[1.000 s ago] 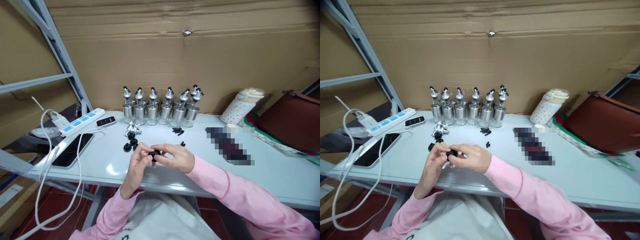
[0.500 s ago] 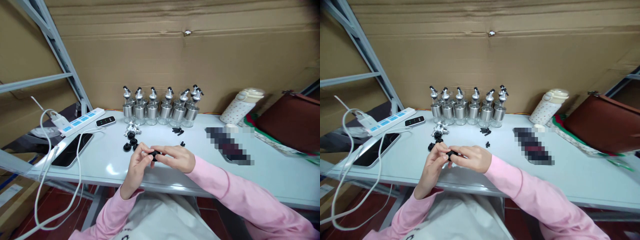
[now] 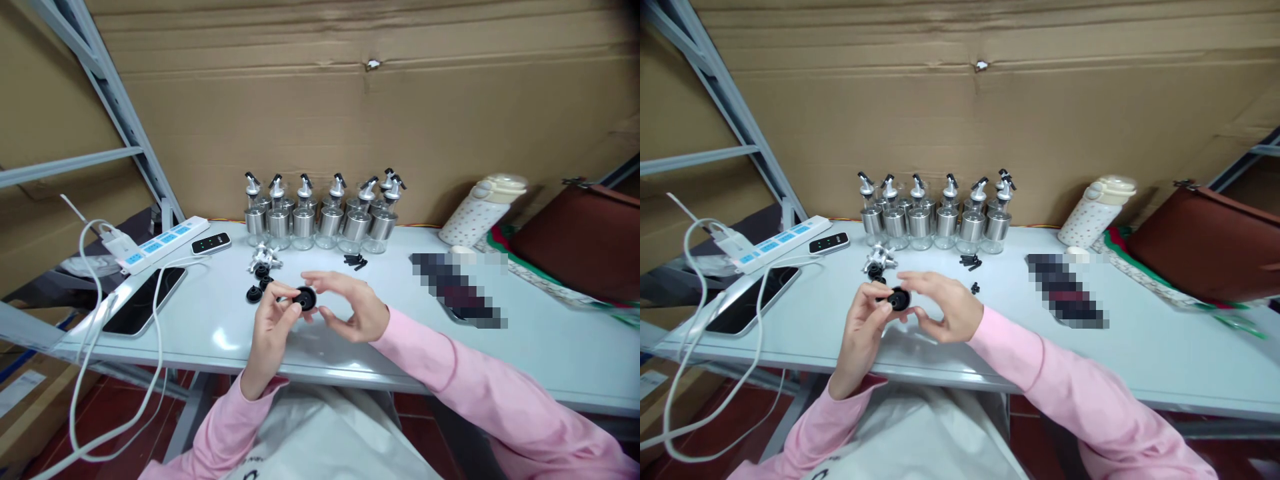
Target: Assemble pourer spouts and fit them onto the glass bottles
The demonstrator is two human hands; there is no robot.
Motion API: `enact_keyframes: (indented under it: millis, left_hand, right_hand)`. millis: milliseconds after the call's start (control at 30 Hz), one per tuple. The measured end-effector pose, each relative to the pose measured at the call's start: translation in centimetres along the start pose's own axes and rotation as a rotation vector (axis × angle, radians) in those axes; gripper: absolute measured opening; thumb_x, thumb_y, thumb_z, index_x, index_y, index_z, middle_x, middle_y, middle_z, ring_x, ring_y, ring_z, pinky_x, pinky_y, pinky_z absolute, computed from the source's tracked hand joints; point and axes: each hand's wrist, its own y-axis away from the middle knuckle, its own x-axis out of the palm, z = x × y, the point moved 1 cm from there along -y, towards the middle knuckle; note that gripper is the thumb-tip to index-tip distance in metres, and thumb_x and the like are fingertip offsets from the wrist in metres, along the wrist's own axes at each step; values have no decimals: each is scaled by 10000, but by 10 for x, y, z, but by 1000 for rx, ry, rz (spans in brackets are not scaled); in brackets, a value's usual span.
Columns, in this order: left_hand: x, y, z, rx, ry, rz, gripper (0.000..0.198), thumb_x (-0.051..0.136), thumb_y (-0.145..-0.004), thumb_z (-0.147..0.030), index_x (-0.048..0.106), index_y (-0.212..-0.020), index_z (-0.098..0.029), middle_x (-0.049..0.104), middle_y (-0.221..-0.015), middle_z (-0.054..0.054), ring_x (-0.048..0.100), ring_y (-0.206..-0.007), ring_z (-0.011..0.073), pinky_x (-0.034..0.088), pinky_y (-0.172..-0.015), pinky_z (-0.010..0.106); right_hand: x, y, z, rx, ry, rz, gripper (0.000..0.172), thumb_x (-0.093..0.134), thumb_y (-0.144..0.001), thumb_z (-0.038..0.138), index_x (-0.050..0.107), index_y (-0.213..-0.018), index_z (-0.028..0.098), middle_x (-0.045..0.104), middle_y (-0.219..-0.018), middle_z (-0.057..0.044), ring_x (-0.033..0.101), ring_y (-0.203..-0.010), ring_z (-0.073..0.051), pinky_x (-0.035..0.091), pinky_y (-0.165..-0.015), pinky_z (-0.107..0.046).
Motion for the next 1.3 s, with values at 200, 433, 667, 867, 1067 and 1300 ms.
enact_keyframes:
  millis: [200,433,667,867,1067,1300]
  left_hand:
    - [4,0,-1,-34,-14,-56,249,651,-709,-162,515,-908,-222,541,-921,-2,585,-851,132,469,-767,241]
    - [3,1,0,-35,-265,56,208,555,-790,-194,507,-992,-203,551,-1012,38,570,-927,146,451,-826,244]
    - [-4,-1,3,8,-396,118,169,501,-821,-214,498,-989,-200,496,-965,28,560,-903,143,469,-802,265]
    - [-5,-2,4,69,-411,140,158,508,-807,-183,524,-963,-191,448,-934,15,562,-866,123,477,-808,262]
    - [-4,-1,2,82,-436,145,168,498,-793,-150,547,-948,-193,440,-926,10,558,-853,113,487,-782,238]
    - [-3,-1,1,103,-467,143,173,502,-784,-147,540,-946,-196,440,-934,13,571,-862,120,495,-792,253]
  right_hand:
    - [1,-9,3,486,-259,83,195,514,-758,224,544,-930,136,593,-761,-39,549,-640,-96,466,-494,-181]
    - [3,-8,-1,640,-396,110,191,568,-699,222,575,-859,116,575,-716,-32,533,-629,-100,456,-469,-178]
    - [3,-6,-3,703,-471,130,198,586,-685,233,588,-850,125,591,-713,-38,553,-635,-114,493,-509,-215]
    - [4,-5,-3,706,-451,138,223,578,-653,197,572,-864,126,597,-760,-48,556,-679,-123,488,-525,-219]
    - [3,-5,-3,712,-484,154,217,573,-639,192,551,-845,127,595,-753,-45,560,-658,-117,492,-535,-228]
    - [4,-6,-1,647,-426,128,212,555,-618,151,535,-829,143,577,-723,-15,535,-648,-96,486,-524,-194]
